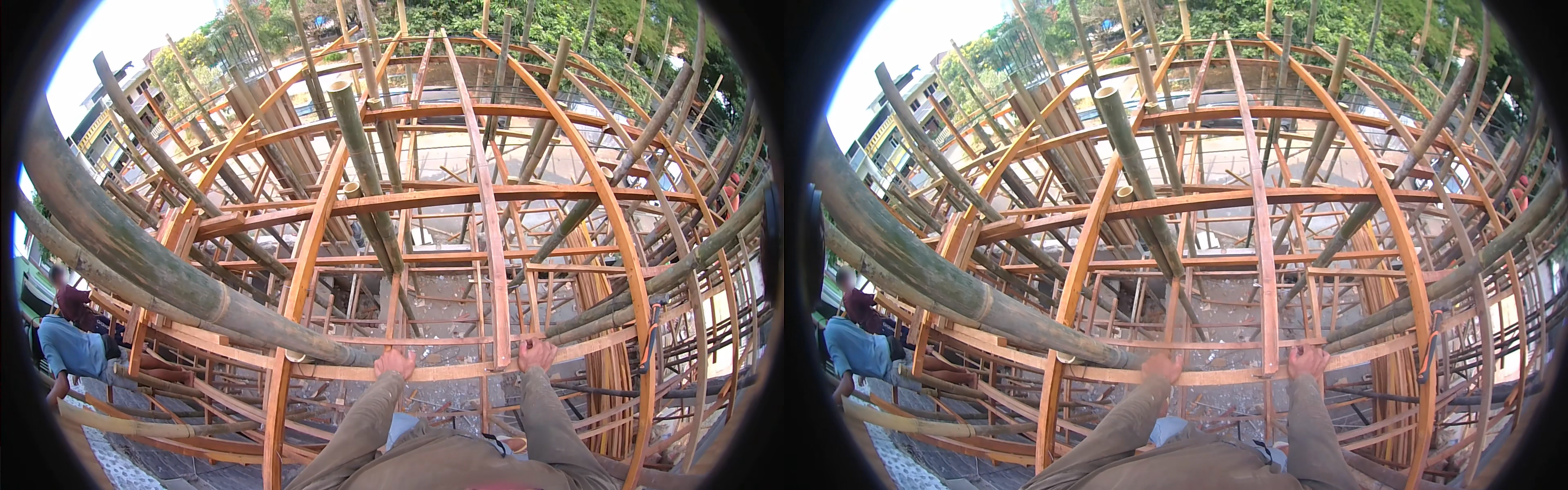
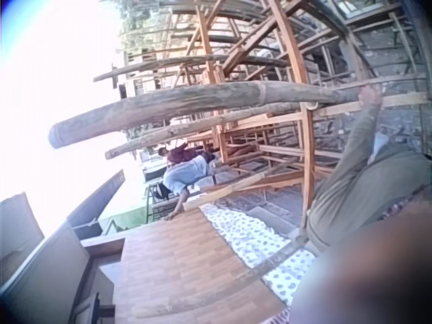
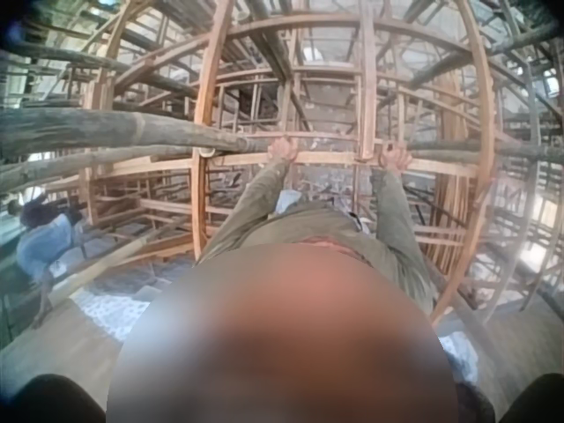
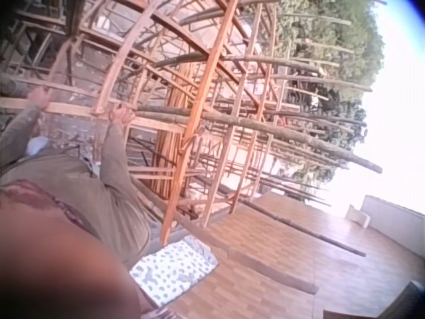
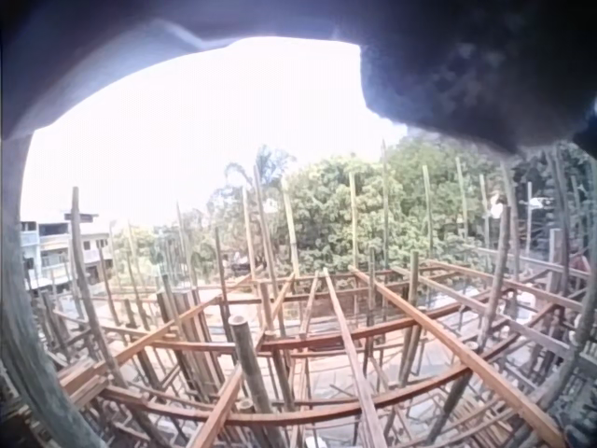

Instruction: The person uses a hammer to secure wooden planks onto a bamboo scaffolding structure. They repeatedly position planks and strike them to fasten them in place, working on the framework of the scaffolding.

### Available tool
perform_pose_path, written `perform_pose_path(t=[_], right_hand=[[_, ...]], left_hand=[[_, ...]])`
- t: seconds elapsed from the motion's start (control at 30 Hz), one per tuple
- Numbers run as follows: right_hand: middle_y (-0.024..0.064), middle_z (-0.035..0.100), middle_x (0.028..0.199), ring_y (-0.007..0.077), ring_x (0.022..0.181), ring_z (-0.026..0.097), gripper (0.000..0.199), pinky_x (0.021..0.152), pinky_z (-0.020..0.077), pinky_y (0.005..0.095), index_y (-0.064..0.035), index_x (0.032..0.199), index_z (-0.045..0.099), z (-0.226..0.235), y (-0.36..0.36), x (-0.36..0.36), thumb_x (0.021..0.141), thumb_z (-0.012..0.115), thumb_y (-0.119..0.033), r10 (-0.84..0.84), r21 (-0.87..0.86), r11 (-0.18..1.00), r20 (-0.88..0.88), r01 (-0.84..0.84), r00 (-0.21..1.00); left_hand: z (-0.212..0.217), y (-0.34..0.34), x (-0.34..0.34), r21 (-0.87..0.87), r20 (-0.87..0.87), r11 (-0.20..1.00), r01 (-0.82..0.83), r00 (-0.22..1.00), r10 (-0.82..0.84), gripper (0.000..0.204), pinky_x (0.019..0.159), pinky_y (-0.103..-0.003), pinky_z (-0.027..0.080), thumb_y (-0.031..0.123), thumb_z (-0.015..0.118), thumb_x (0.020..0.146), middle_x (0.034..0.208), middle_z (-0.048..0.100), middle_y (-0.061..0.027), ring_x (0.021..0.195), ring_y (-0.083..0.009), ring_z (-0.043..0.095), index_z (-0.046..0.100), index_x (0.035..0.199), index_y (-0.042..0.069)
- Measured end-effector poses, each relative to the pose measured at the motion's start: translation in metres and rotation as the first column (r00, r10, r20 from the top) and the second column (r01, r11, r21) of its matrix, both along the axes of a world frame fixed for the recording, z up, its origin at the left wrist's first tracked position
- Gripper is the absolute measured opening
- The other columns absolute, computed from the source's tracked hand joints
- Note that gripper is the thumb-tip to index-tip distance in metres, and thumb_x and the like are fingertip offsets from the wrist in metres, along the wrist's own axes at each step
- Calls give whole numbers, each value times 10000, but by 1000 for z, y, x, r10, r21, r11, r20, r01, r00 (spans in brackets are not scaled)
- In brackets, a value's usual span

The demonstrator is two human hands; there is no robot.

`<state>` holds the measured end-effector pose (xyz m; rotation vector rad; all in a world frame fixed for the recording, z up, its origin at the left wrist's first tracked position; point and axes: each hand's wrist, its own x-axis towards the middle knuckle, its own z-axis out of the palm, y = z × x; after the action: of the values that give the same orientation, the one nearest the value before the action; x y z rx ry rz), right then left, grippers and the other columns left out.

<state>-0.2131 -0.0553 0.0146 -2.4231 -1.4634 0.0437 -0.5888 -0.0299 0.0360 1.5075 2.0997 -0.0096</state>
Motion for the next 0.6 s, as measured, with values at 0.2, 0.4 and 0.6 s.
perform_pose_path(t=[0.2,0.4,0.6], right_hand=[[102,741,895,287,943,637,214,960,389,420,-130,885,759,-3,1,2,821,697,-324,8,-21,1000,6,-8,1000],[128,730,903,311,996,610,296,991,376,426,-110,869,760,-3,1,4,856,648,-384,1,-48,999,-58,-3,998],[124,732,907,306,1002,613,294,995,376,429,-115,875,765,-1,1,3,857,648,-384,-13,-57,998,-57,9,998]], left_hand=[[-6,0,-1,-5,7,1000,6,1000,-6,553,936,-487,526,529,591,879,1069,734,-234,1033,-380,712,721,1177,82],[-9,0,-1,-16,-7,1000,-1,1000,1,549,938,-487,523,535,601,871,1079,738,-215,1040,-374,711,725,1182,100],[-2,-2,0,-9,10,1000,-17,1000,17,552,961,-484,508,534,603,870,1098,737,-207,1068,-370,701,720,1184,95]])
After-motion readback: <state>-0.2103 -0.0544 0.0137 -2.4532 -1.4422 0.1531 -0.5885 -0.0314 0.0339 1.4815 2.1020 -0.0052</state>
